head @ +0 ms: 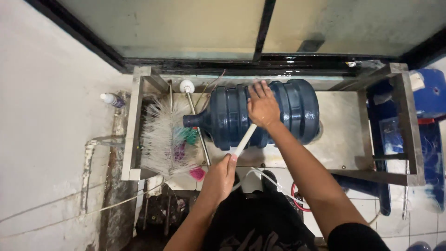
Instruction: The person removes a cap from a large water jug by hand, uses a long-handled brush to clean the exterior, and then places the jug onto a motorized cleaning station to scrub the exterior and interior before moving it to a storage area.
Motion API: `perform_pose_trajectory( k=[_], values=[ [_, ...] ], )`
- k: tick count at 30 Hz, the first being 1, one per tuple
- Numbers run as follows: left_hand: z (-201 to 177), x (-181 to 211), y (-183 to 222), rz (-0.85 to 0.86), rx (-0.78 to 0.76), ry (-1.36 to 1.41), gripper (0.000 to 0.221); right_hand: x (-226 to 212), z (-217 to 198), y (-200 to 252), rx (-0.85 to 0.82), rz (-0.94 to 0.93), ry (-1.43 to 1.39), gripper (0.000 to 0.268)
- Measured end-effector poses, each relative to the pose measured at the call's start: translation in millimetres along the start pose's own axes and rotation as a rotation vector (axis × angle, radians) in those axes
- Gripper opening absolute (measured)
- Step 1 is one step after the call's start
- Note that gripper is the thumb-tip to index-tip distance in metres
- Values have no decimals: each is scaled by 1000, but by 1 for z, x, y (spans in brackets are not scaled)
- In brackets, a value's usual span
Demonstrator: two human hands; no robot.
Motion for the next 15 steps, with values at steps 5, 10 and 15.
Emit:
perform_pose_trajectory(
  k=[5,10,15],
  values=[
    [1,-1,-7,-30,69,37,43,20,18,5,29,65,-401,24],
    [6,5,-9,-62,88,47,46,3,-17,4,-174,241,-322,26],
    [23,11,-7,-74,73,37,44,-1,-20,-18,160,-61,75,37]
  ],
)
Point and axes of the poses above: each hand's wrist, its own y-axis away from the middle knuckle, its own z-axis out of the palm, x = y × z, the point moved 3 cm from there along -y, towards the middle knuckle, and after that the axes turned 9 degrees about y, right-handed, at the moved point
